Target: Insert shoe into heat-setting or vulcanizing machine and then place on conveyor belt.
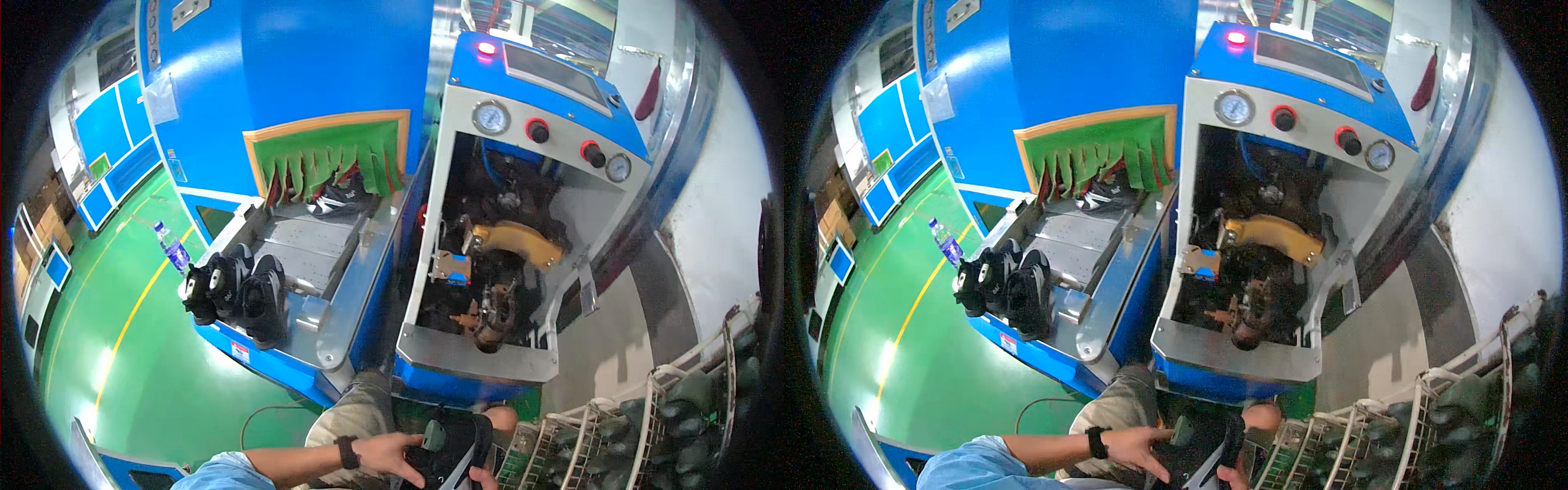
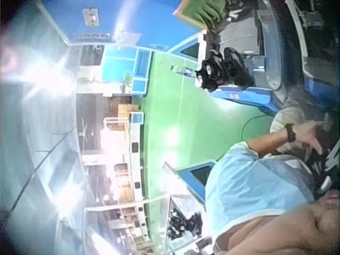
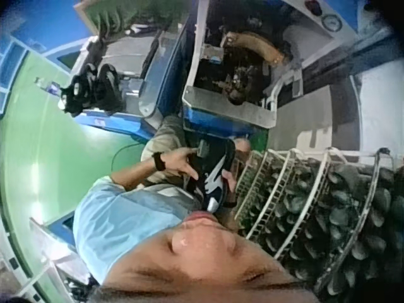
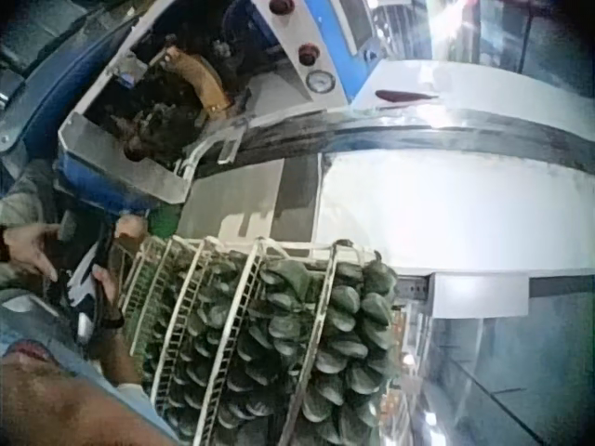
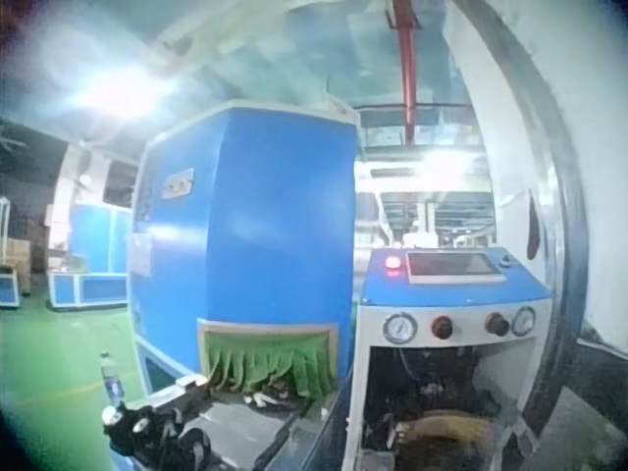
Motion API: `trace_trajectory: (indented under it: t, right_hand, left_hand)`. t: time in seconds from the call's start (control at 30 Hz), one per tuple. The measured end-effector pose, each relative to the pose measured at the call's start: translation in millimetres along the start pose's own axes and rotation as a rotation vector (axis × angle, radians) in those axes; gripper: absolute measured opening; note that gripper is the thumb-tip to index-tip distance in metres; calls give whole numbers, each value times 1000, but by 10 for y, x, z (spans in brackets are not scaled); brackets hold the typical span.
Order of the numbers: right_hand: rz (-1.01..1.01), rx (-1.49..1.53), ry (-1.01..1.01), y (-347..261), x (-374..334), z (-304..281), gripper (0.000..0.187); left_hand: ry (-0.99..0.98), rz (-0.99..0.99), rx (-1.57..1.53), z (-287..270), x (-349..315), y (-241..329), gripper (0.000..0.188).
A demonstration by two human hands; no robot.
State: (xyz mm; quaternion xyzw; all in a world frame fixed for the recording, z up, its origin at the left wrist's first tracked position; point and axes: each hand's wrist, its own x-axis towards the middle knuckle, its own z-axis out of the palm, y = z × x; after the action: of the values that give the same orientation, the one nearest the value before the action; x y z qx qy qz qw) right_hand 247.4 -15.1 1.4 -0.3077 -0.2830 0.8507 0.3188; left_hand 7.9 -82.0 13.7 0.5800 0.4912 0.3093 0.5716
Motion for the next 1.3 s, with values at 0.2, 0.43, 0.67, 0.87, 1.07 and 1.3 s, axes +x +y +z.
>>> trace_trajectory:
  t: [0.2,0.43,0.67,0.87,1.07,1.3]
  right_hand:
    - [32,247,69,-228,40,-224,63]
    - [-700,-878,33,-1739,422,932,86]
    - [-591,-1074,132,-2505,975,1701,79]
    - [-483,-1527,130,-2668,1687,1803,79]
    - [-580,-1928,246,-2529,2068,1859,73]
    - [-598,-1958,491,-2289,1913,1883,75]
  left_hand:
    - [152,518,375,184,374,70,29]
    - [79,77,-299,-229,365,756,29]
    - [105,3,-800,-810,734,751,21]
    - [220,26,-1149,-951,1148,583,21]
    - [215,48,-1188,-1005,1179,354,21]
    - [260,16,-1024,-1071,1199,405,22]
